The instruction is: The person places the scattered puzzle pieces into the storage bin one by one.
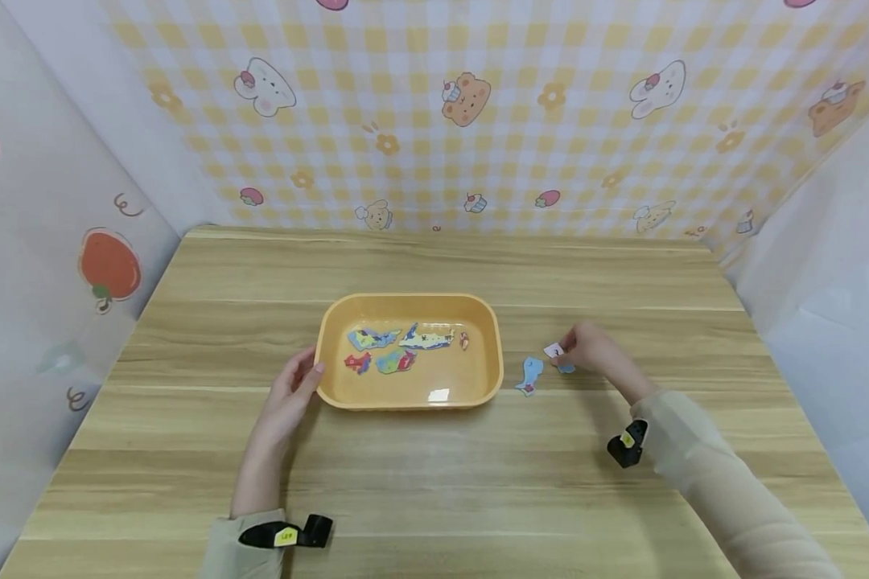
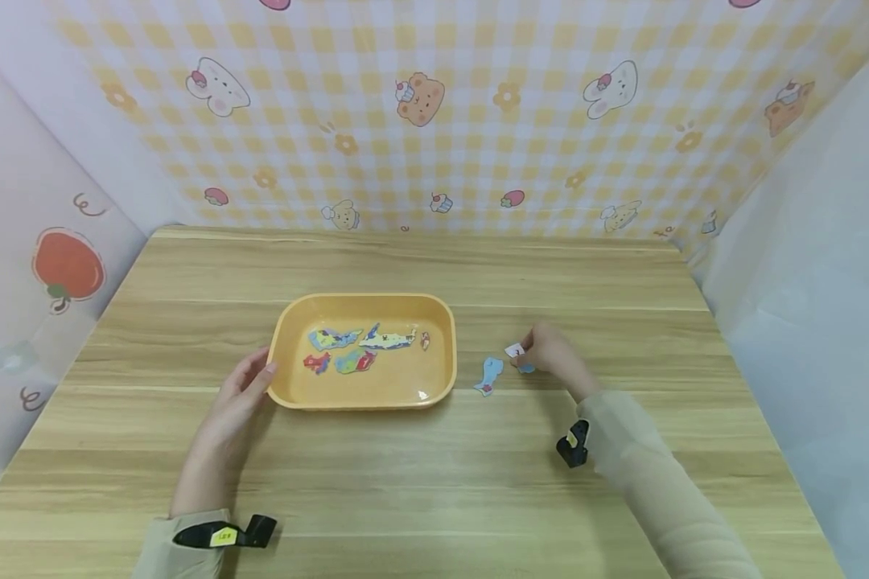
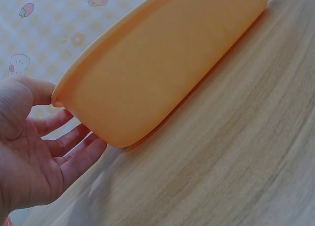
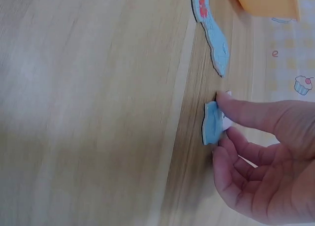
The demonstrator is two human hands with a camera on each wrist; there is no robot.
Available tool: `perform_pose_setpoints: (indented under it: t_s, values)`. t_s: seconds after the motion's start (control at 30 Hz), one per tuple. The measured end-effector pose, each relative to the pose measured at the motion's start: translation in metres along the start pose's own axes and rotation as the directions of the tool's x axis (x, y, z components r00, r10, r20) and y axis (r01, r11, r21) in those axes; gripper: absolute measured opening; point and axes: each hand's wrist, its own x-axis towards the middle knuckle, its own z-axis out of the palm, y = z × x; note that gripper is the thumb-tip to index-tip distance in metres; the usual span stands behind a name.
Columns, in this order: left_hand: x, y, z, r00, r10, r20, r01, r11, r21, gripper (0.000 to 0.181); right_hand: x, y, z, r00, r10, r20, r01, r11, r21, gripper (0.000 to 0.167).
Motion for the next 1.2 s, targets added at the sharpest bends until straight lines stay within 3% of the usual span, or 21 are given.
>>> perform_pose_setpoints:
  t_s: [0.43, 0.8, 0.93, 1.2]
  values:
    - [0.000, 0.001, 0.000, 1.000, 0.010, 0.011, -0.010, 1.000, -0.004, 0.053, 0.002, -0.002, 0.002, 1.000, -0.008, -0.015, 0.009, 1.000, 0.026, 0.032]
    - [0.000, -0.001, -0.001, 1.000, 0.006, 0.019, -0.005, 1.000, -0.012, 0.053, -0.004, -0.001, -0.015, 0.995, -0.048, 0.088, 0.026, 0.970, 0.241, 0.028]
    - [0.000, -0.001, -0.001, 1.000, 0.006, 0.017, -0.006, 1.000, -0.018, 0.053, -0.007, -0.010, -0.027, 0.993, -0.103, 0.063, 0.083, 0.960, 0.268, 0.031]
    - [0.001, -0.002, -0.001, 1.000, 0.002, 0.009, -0.002, 1.000, -0.023, 0.053, -0.010, -0.045, -0.044, 0.982, -0.187, 0.022, 0.178, 0.959, 0.220, 0.026]
